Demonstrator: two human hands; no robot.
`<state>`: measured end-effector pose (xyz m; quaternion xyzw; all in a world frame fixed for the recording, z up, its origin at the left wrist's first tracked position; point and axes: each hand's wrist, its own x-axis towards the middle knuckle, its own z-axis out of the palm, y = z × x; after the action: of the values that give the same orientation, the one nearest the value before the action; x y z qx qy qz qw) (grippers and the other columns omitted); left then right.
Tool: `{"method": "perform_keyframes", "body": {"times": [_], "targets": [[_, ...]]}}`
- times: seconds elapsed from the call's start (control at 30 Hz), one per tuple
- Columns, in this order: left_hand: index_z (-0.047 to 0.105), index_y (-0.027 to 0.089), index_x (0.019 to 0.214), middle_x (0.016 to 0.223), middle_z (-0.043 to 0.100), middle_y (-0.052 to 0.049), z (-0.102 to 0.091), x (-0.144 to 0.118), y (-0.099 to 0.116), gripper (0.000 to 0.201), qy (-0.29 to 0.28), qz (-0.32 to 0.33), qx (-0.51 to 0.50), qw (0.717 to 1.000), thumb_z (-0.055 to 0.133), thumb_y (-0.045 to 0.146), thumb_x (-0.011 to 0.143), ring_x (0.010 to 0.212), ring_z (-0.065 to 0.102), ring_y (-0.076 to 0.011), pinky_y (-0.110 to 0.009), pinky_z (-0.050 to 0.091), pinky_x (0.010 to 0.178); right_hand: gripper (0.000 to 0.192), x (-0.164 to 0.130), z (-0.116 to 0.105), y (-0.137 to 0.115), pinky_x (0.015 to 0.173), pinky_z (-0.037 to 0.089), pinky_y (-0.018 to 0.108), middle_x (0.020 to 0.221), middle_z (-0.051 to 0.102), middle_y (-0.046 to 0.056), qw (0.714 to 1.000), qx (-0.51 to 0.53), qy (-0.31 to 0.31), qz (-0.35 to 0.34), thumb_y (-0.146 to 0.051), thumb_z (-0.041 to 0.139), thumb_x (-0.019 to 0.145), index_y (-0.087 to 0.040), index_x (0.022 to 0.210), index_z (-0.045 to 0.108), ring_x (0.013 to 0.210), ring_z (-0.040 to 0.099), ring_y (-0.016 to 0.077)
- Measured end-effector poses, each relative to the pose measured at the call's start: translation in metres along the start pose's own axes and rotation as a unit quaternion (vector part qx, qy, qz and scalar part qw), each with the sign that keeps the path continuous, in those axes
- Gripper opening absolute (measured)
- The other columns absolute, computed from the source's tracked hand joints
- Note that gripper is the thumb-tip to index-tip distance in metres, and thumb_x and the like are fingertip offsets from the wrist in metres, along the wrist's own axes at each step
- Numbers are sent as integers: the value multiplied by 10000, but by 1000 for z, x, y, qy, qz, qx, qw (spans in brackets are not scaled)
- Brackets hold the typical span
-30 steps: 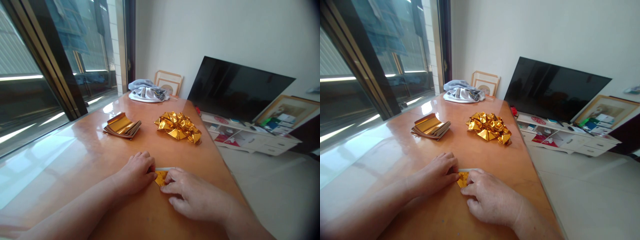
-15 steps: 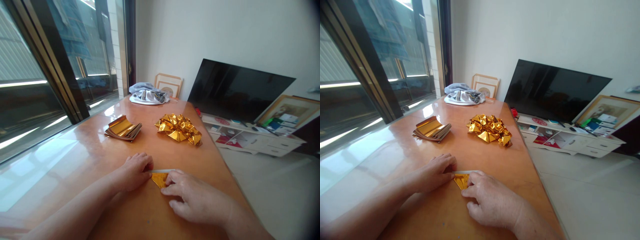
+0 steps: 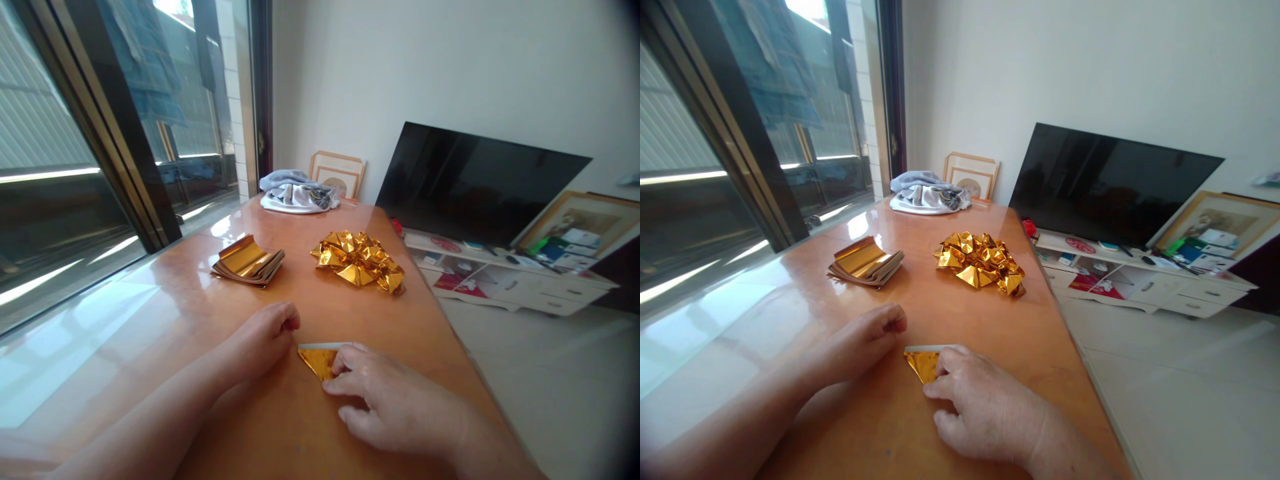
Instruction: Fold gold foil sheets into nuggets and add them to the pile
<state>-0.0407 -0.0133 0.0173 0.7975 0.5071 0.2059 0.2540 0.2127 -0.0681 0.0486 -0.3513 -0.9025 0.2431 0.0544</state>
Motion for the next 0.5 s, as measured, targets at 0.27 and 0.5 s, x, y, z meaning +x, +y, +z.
{"method": "perform_keyframes", "body": {"times": [0.27,0.5], "targets": [[701,232,952,952,633,-19,15,-14,33,289,-121,171,-49,977,469,66,905,869,611,-147,-235,454,774,191,1,-3,0,998,449,305,1205,638,53,1000,8,4,-18,-195,624,845,-237,983,750,1124,578,216],[718,223,898,915,622,-31,19,-14,33,230,-151,174,-17,973,506,190,981,844,602,-162,-232,446,734,258,-5,-4,-5,1040,429,308,1232,637,74,1000,-6,-6,-11,-264,632,868,-223,1094,750,1177,557,228]]}}
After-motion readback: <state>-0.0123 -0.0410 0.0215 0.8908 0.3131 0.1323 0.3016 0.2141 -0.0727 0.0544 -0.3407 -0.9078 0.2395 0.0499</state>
